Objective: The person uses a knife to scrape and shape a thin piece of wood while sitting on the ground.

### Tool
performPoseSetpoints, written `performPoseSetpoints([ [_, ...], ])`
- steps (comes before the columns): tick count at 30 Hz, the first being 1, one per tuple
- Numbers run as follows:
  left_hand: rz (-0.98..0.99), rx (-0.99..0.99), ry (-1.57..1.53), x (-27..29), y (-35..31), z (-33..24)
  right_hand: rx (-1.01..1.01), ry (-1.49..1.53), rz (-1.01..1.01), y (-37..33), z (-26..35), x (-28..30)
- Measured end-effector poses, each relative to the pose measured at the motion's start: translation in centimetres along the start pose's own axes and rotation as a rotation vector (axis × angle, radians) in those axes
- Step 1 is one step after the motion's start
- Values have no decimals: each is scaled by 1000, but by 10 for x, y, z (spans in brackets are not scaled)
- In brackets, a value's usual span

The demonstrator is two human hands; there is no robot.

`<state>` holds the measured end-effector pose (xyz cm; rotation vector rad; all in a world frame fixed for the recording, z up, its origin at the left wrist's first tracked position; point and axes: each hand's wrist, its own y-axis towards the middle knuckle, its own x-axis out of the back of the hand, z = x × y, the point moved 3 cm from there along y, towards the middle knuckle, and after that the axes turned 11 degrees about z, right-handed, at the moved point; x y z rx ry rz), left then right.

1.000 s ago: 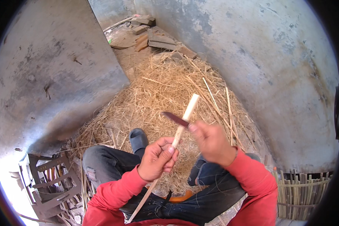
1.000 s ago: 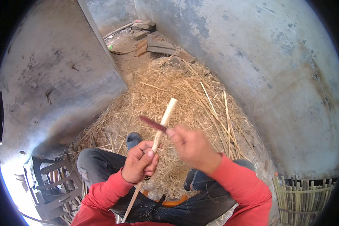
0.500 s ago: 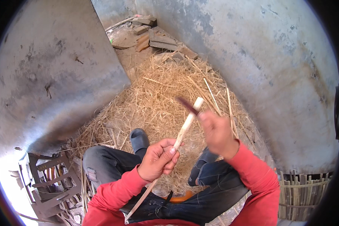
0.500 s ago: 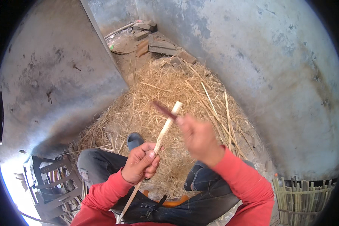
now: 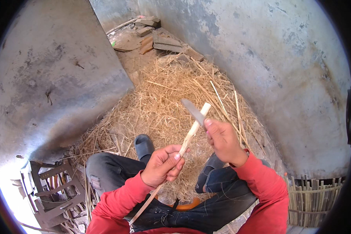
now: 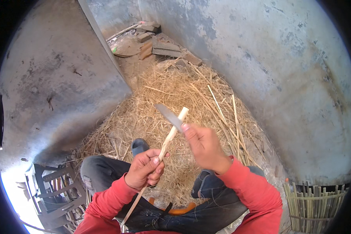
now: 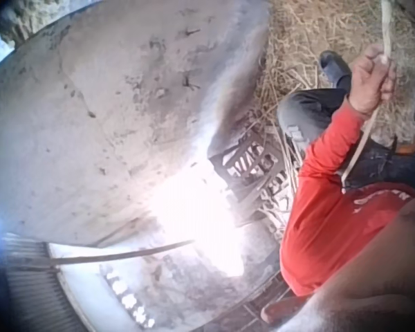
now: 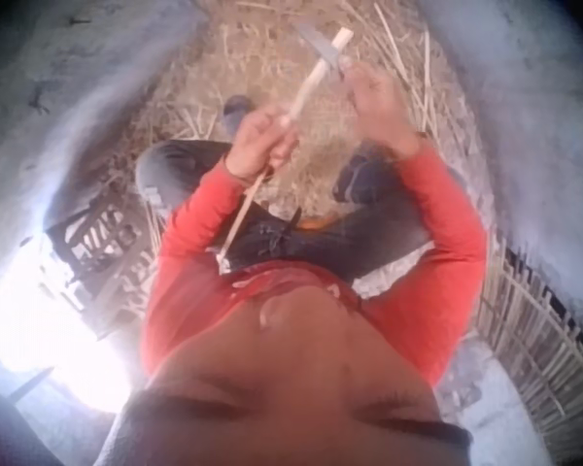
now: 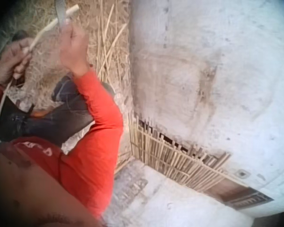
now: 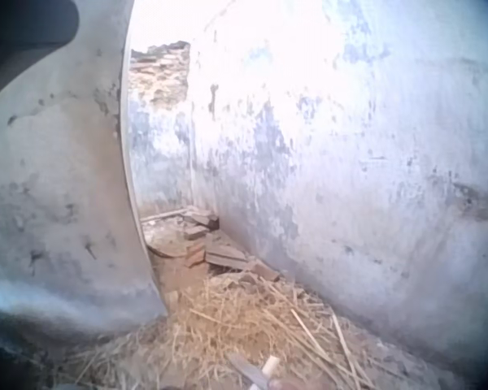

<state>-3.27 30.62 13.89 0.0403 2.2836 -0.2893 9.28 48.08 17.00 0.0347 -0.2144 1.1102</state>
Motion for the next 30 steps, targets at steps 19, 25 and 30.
performPoseSetpoints([
  [19,11,23,-56,1,-6,-4,-79,76,257,-6,-11,-28],
  [25,-78,-30,144,-1,-3,0,-43,349,-50,1,3,1],
  [30,-170,-132,372,6,-2,6,54,99,-89,-2,22,-5],
])
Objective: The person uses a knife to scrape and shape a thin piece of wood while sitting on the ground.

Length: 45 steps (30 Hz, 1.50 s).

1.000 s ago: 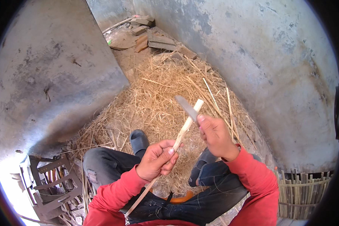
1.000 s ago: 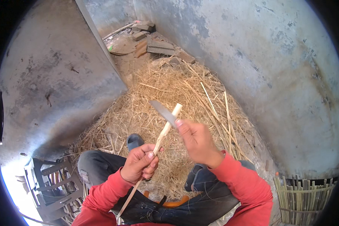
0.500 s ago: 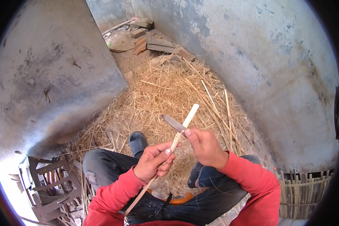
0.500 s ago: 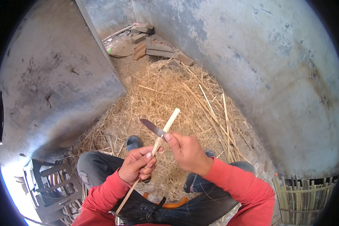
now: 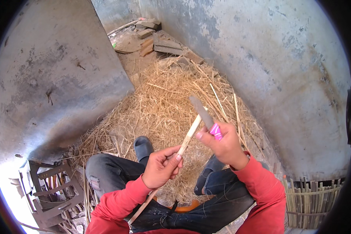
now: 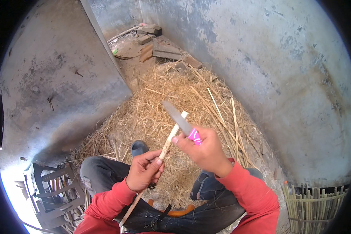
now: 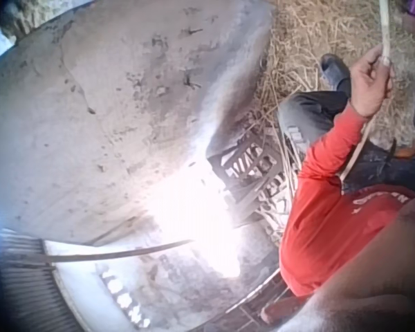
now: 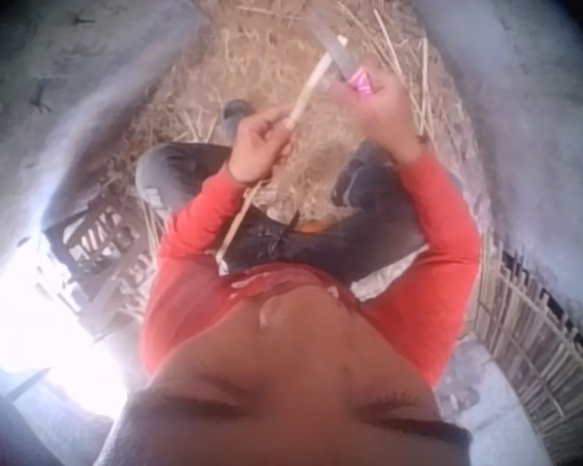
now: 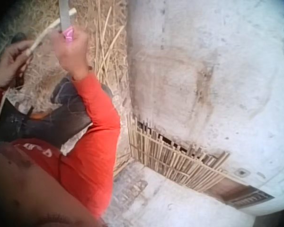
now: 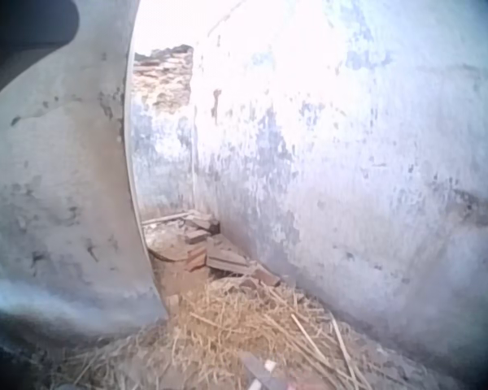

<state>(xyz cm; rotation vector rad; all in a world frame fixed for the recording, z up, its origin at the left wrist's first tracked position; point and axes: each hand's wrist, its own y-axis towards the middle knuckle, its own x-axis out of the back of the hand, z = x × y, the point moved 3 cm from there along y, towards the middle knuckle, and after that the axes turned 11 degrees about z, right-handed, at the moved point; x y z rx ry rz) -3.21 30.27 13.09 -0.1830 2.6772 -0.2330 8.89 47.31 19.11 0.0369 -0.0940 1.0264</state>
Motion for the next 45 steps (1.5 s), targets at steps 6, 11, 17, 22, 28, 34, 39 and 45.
performPoseSetpoints([
  [6,-45,-39,151,-1,2,3,-62,-187,69,-3,-12,-8],
  [11,-72,-41,153,-1,2,6,-73,-243,67,-4,-5,-8],
  [17,-110,-69,200,3,3,6,-77,-259,219,-6,-9,-11],
  [22,-119,-65,166,3,2,4,-151,-264,126,-4,-5,-8],
  [28,-116,-80,197,2,2,7,-88,-242,150,-3,-15,-9],
  [34,-157,-103,207,14,5,7,-119,-395,440,-8,-3,-7],
  [39,-134,-81,111,9,1,-2,11,-377,93,3,-2,7],
  [45,-69,-65,103,3,-1,-2,73,-561,-155,7,-3,27],
])
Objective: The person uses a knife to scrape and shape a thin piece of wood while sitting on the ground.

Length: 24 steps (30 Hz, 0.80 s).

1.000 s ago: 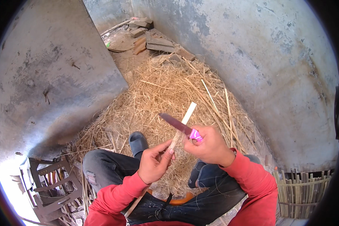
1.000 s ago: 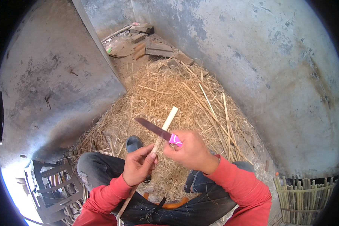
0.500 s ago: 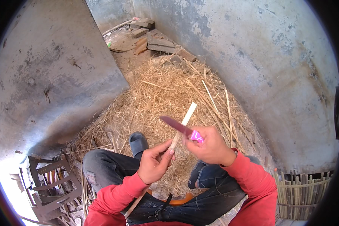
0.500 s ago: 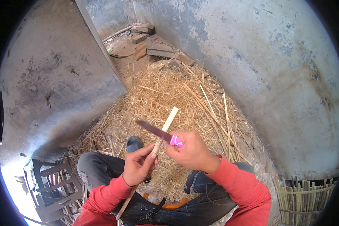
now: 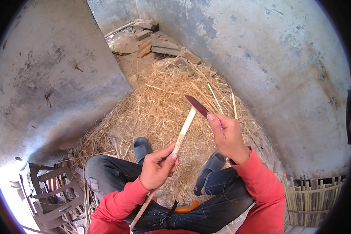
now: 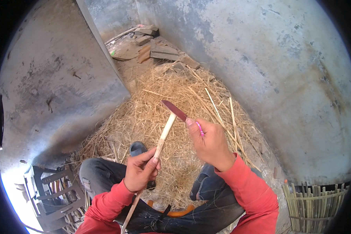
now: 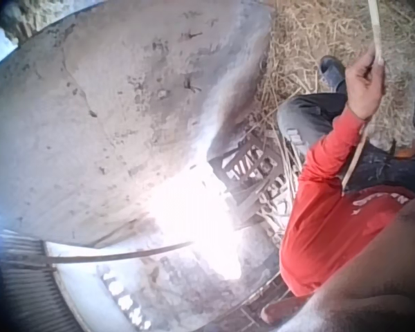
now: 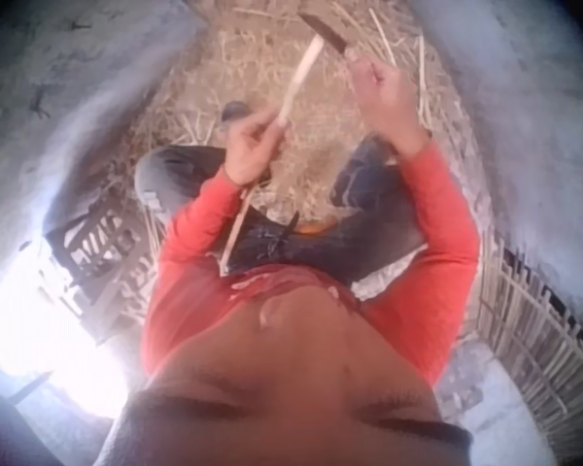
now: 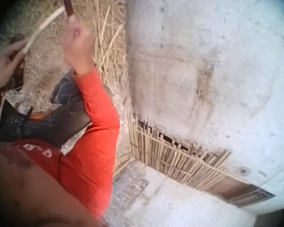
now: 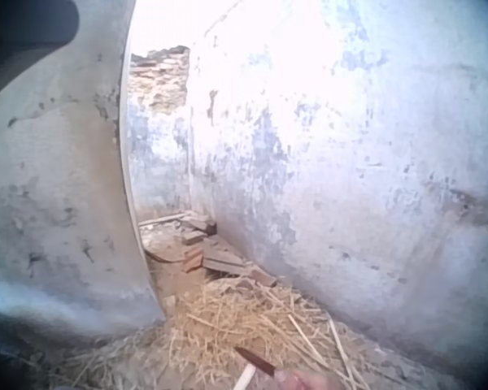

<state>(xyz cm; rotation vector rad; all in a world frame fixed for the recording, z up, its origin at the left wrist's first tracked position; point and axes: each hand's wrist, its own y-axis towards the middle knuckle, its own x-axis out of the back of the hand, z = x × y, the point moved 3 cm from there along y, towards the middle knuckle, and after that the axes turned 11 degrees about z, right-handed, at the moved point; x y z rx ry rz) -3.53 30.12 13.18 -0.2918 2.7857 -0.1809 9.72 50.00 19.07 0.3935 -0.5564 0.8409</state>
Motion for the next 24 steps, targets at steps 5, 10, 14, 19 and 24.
performPoseSetpoints([
  [5,61,17,-14,-7,-4,1,2,4,-22,3,-1,3],
  [10,105,9,-12,-9,-5,0,27,4,-42,3,-1,1],
  [14,61,21,2,-5,-6,-3,12,30,45,-2,7,-10],
  [19,59,42,41,-2,-4,-5,31,57,218,-15,10,-28],
  [24,62,70,-5,-2,-6,-2,-10,115,174,-7,3,-21],
])
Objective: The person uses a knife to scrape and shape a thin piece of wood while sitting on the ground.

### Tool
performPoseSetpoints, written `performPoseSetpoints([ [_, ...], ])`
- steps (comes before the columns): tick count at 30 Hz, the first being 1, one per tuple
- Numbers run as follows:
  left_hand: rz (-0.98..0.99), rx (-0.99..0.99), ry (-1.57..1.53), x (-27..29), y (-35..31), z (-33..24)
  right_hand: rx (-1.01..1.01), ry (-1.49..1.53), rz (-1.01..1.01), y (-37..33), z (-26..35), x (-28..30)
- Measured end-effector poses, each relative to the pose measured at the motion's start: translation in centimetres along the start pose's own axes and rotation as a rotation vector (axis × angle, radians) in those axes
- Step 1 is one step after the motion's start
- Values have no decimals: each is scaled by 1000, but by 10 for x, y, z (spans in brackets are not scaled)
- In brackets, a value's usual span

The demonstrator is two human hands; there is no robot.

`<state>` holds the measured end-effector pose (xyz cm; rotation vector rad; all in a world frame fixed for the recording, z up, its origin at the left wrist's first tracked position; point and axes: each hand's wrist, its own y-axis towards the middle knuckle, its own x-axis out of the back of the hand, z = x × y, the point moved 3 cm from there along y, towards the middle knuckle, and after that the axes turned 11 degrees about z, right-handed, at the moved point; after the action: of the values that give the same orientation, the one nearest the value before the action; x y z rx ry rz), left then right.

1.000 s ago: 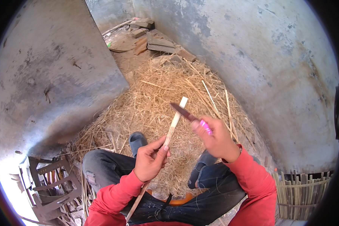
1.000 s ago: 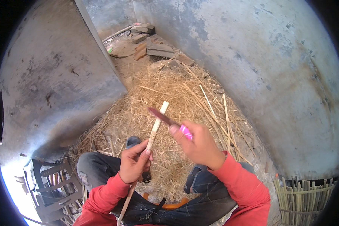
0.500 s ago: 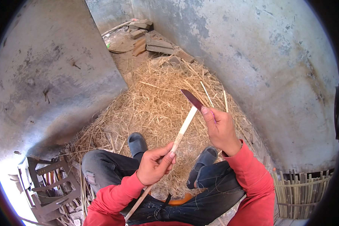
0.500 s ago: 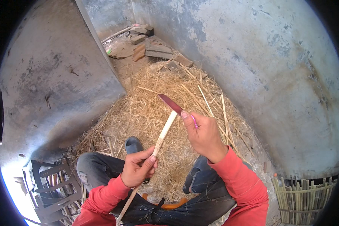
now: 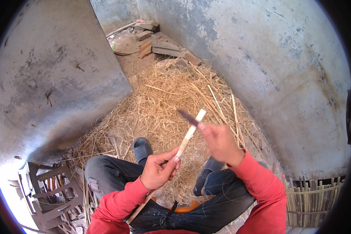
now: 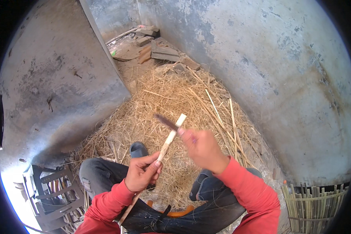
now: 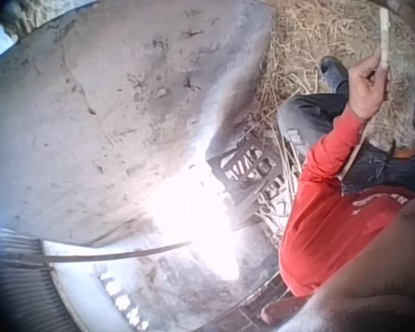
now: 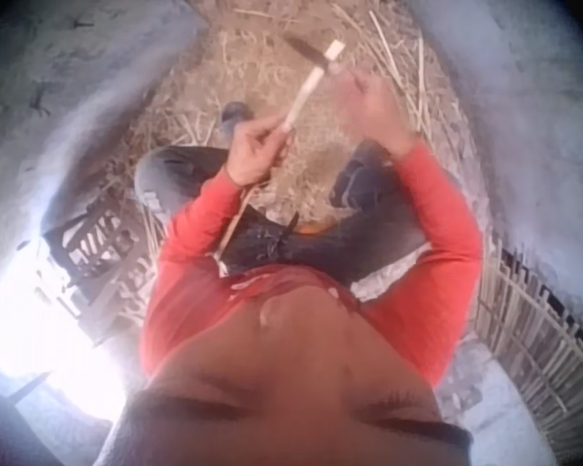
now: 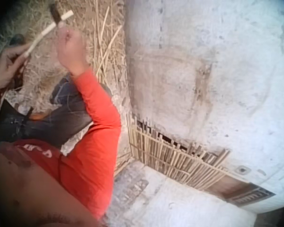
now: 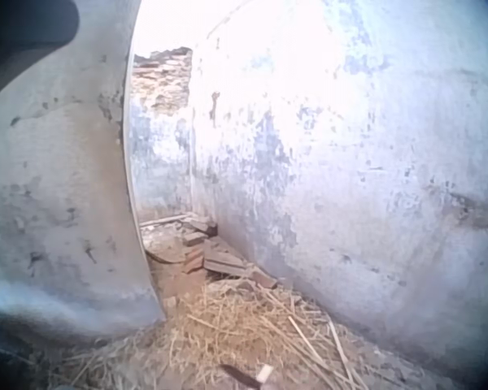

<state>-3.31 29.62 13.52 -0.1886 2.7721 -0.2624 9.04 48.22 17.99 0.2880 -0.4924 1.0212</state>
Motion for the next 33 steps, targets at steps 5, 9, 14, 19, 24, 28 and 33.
performPoseSetpoints([
  [5,25,-11,-10,-6,0,-3,59,-123,-221,10,-2,22],
  [9,-19,-101,129,-3,1,1,58,-104,-194,8,1,13],
  [14,-32,-130,145,0,1,1,12,-36,-48,-7,5,-16],
  [19,-39,-42,86,2,0,2,33,-26,35,-8,1,-24],
  [24,-4,-22,-33,-3,0,-1,9,-10,-184,8,2,18],
  [28,-5,-37,10,-5,-1,-3,48,-91,-244,7,7,17],
  [33,-33,-17,-34,0,0,-7,22,-14,37,-5,1,-29],
])
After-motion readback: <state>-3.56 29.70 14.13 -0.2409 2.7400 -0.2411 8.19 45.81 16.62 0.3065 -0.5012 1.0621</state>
